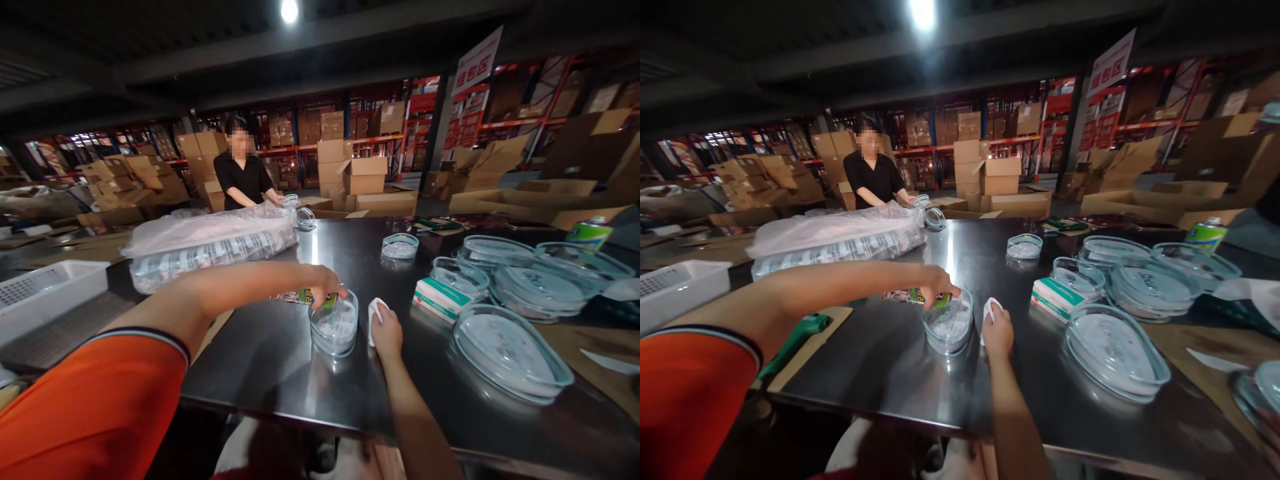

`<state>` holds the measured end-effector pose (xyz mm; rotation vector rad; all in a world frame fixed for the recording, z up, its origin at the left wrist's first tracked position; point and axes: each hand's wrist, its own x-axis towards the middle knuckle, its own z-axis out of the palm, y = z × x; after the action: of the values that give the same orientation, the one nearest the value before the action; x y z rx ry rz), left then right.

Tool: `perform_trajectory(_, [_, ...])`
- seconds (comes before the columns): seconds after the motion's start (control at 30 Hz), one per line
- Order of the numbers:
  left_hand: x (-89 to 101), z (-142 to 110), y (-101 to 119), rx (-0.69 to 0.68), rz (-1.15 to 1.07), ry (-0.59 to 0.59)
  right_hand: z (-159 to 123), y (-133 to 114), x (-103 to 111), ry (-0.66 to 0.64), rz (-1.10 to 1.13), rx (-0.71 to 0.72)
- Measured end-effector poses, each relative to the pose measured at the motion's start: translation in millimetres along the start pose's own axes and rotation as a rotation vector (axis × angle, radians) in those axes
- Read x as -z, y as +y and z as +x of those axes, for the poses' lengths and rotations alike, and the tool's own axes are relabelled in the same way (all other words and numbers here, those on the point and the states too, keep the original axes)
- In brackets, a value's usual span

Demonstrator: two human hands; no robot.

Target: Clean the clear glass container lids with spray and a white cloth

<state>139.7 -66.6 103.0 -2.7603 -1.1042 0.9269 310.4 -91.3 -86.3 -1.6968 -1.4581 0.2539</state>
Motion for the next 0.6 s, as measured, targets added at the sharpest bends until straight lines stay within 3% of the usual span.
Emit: perform_trajectory(0.6, [-2.1,-16,-10,-0.013,0.025,0.075,1,5,1,-0.015,0.037,0.003])
